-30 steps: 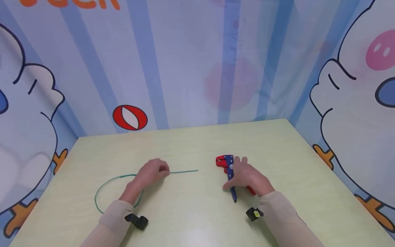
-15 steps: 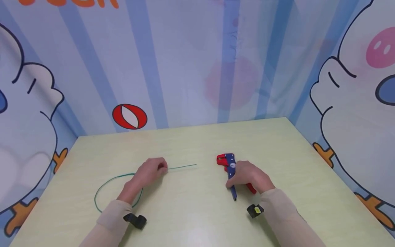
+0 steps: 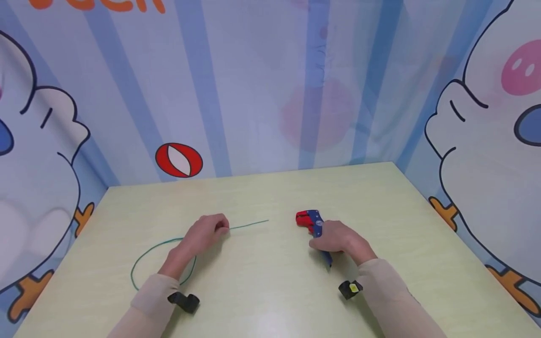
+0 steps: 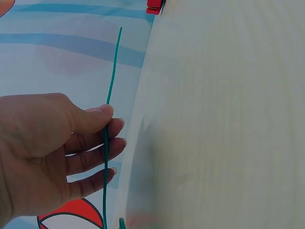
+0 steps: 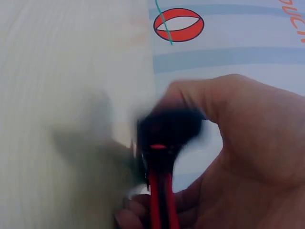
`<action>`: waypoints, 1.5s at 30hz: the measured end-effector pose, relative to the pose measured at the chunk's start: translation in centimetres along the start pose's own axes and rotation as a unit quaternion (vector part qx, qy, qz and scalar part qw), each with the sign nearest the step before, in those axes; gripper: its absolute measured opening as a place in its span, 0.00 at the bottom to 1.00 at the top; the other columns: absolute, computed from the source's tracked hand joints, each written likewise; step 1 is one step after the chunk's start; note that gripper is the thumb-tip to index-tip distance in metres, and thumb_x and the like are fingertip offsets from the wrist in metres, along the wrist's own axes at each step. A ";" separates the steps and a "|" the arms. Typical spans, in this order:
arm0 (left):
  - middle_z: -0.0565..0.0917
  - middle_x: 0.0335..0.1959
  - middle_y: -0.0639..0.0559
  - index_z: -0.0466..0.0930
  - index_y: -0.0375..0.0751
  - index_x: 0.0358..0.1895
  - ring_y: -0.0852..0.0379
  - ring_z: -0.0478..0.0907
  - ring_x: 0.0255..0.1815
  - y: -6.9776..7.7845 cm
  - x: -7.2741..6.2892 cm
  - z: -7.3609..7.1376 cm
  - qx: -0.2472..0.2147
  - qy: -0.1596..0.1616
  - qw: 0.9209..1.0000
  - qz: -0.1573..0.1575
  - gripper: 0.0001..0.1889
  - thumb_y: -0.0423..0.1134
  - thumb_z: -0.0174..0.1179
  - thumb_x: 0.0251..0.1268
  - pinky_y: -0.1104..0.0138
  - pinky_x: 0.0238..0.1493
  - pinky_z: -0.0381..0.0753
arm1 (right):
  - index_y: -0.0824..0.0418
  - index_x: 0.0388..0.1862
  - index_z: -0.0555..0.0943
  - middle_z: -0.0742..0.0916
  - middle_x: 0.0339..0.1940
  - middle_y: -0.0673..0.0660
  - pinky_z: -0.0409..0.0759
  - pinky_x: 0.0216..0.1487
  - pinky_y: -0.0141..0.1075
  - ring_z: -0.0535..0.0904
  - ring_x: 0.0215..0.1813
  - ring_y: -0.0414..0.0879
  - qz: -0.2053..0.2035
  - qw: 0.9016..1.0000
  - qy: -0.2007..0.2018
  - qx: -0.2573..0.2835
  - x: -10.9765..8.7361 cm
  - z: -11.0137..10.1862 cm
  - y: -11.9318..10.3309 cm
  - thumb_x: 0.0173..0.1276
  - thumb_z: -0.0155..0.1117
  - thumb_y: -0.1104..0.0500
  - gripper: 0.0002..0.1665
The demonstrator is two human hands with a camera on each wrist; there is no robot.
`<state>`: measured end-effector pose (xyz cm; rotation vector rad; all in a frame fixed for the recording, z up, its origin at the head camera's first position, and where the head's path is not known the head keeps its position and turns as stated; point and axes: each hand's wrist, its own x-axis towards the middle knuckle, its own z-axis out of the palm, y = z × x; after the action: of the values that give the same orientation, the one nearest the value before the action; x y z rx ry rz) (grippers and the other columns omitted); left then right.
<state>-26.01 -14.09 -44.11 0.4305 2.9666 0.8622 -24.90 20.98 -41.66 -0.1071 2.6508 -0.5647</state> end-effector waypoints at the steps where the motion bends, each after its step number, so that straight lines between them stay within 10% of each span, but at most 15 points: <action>1: 0.79 0.31 0.56 0.80 0.43 0.38 0.55 0.72 0.33 0.0 0.0 0.0 -0.001 0.002 1.000 0.001 0.03 0.36 0.64 0.70 0.61 0.40 0.75 | 0.62 0.28 0.74 0.76 0.19 0.53 0.65 0.24 0.35 0.69 0.19 0.45 0.003 1.000 0.003 0.002 0.1 0.1 0.0 0.62 0.61 0.47 0.18; 15: 0.80 0.32 0.55 0.80 0.42 0.39 0.55 0.73 0.33 0.1 -0.2 -0.5 0.003 0.025 1.000 0.011 0.03 0.35 0.64 0.69 0.61 0.40 0.76 | 0.70 0.49 0.70 0.83 0.32 0.61 0.82 0.31 0.39 0.82 0.27 0.49 0.001 0.984 0.015 0.176 1.0 0.7 0.3 0.57 0.74 0.49 0.34; 29: 0.80 0.32 0.54 0.80 0.42 0.40 0.54 0.73 0.33 0.1 -0.2 -0.4 0.006 0.020 1.000 0.003 0.02 0.35 0.64 0.70 0.61 0.40 0.76 | 0.73 0.44 0.78 0.89 0.37 0.66 0.85 0.43 0.44 0.89 0.38 0.56 -0.074 0.902 -0.130 0.405 1.8 1.5 1.1 0.61 0.76 0.57 0.23; 38: 0.80 0.32 0.54 0.80 0.40 0.41 0.54 0.73 0.33 0.4 -0.4 -1.1 0.000 0.032 0.999 0.012 0.03 0.34 0.62 0.71 0.61 0.40 0.77 | 0.72 0.48 0.72 0.87 0.49 0.69 0.78 0.57 0.53 0.85 0.51 0.63 -0.167 0.803 -0.236 0.520 1.8 2.0 0.6 0.72 0.62 0.65 0.13; 45: 0.82 0.35 0.48 0.80 0.40 0.42 0.53 0.73 0.35 1.0 -0.5 -1.9 -0.026 0.024 0.999 0.017 0.02 0.32 0.62 0.70 0.62 0.42 0.78 | 0.72 0.46 0.75 0.88 0.43 0.66 0.80 0.54 0.52 0.88 0.45 0.57 -0.198 0.794 -0.269 0.509 1.6 2.5 -0.4 0.72 0.60 0.66 0.10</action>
<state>-25.42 -14.36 -42.02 0.4657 2.9805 0.9636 -25.36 19.41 -44.15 -0.4183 1.4873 -1.7128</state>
